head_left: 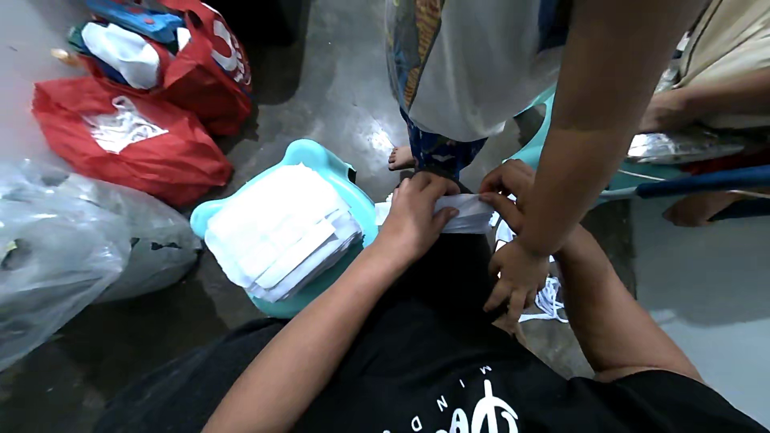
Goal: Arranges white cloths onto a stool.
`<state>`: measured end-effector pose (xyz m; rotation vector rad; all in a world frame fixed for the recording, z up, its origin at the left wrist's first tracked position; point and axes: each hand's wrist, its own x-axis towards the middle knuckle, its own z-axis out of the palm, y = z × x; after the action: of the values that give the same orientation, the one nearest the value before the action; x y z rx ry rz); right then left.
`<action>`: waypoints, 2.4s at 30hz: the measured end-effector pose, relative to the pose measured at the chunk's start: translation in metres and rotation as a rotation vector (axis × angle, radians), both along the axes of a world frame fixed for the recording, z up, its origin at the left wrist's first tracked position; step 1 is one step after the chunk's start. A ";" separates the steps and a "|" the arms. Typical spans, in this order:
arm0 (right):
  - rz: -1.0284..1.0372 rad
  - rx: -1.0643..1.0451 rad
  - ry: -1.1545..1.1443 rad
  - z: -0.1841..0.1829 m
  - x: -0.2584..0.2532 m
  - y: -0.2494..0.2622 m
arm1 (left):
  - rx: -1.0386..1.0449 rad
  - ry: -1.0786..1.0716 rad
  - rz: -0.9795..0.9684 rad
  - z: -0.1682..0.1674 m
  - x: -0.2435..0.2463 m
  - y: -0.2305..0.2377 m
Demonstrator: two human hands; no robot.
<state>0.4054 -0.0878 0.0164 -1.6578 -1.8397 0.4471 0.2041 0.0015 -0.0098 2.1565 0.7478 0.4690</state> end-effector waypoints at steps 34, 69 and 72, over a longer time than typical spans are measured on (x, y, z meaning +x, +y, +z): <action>-0.138 -0.146 0.800 0.002 -0.011 0.016 | -0.085 -0.090 0.000 0.019 -0.039 0.036; 0.045 0.107 0.698 0.034 -0.098 0.120 | -0.350 -0.673 0.547 0.031 -0.151 0.039; 0.098 0.097 0.680 0.036 -0.115 0.126 | -0.304 -0.508 0.618 0.030 -0.169 0.033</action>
<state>0.2899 0.0378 0.0524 -1.1519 -1.4006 0.8299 0.0355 0.0350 0.0206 1.4060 1.0947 1.0932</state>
